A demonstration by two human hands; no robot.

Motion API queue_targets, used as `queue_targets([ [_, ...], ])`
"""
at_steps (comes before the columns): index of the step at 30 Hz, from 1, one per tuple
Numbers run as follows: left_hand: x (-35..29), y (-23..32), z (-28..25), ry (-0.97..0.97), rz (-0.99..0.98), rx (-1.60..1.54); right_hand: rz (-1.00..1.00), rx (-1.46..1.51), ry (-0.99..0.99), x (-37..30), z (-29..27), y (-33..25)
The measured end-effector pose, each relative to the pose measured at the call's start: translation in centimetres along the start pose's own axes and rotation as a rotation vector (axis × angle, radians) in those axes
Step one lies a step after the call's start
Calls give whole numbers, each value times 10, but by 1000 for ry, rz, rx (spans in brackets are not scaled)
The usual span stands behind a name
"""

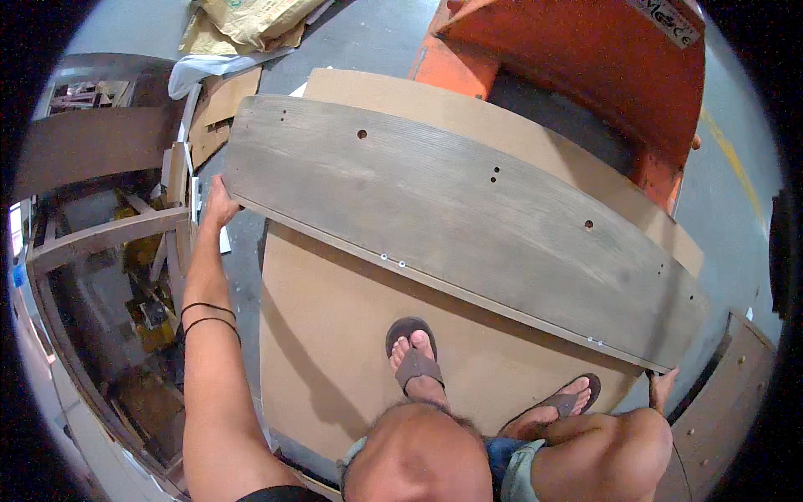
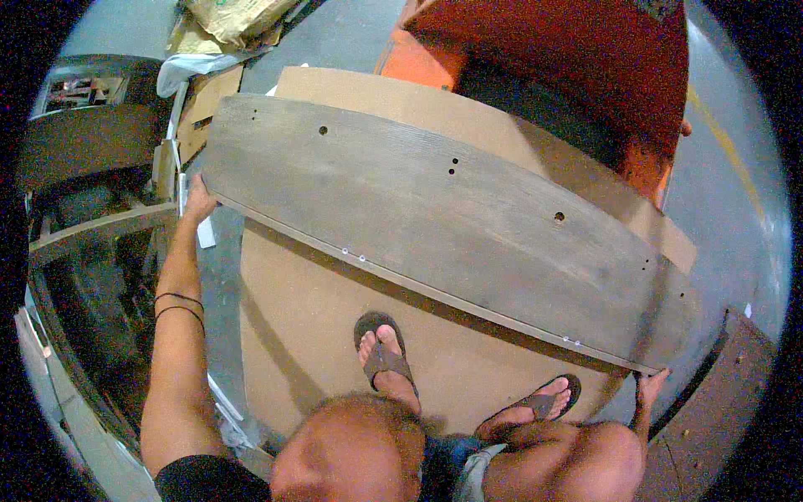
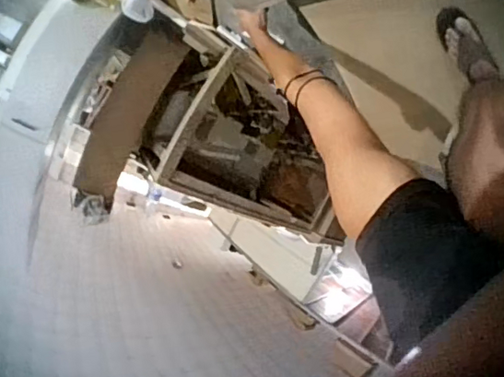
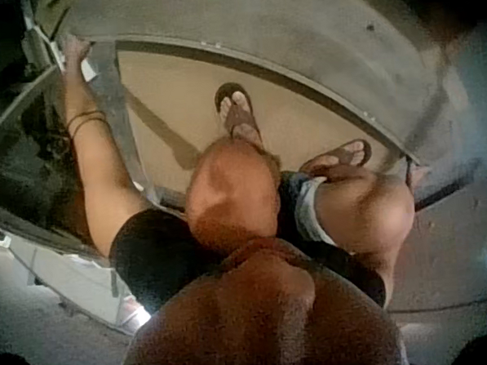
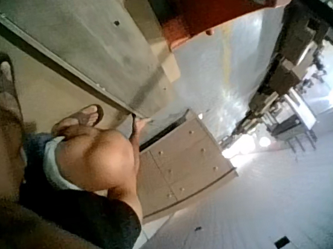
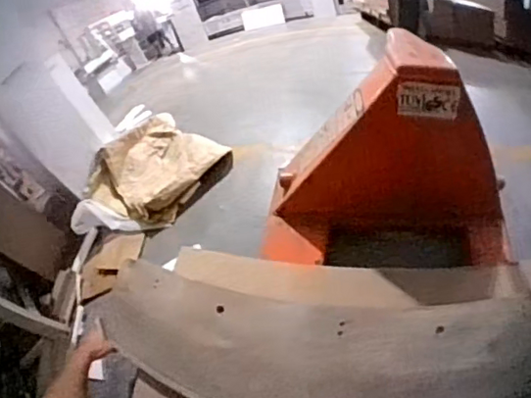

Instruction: The person assembles a wooden panel by inserting small white fasteners into pre-drilled holes and hammering them in. They use a hammer to drive the fasteners flush with the surface, then lift and reposition the panel to continue the process.

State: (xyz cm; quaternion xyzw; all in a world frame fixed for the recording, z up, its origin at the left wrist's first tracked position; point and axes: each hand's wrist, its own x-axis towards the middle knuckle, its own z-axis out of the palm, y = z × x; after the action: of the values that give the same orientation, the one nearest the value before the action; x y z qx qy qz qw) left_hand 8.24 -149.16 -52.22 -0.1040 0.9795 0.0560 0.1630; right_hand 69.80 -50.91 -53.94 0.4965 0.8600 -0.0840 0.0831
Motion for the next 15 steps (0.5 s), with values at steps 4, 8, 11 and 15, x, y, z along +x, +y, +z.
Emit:
queue_targets([
  [4, -4, -16, -16, 84, 152, 37, 42, 57, -40, -5, 18, -36],
  [8, 11, -10, 18, 24, 133, -46, -4, -19, 47, 11, -5, 44],
  [11, 12, -3, -4, 1, 111, -65, 114, -39, 32, -6, 19, 28],
  [15, 14, -31, -15, 178, 237, 65, 184, 160, -84, -18, 30, -25],
])
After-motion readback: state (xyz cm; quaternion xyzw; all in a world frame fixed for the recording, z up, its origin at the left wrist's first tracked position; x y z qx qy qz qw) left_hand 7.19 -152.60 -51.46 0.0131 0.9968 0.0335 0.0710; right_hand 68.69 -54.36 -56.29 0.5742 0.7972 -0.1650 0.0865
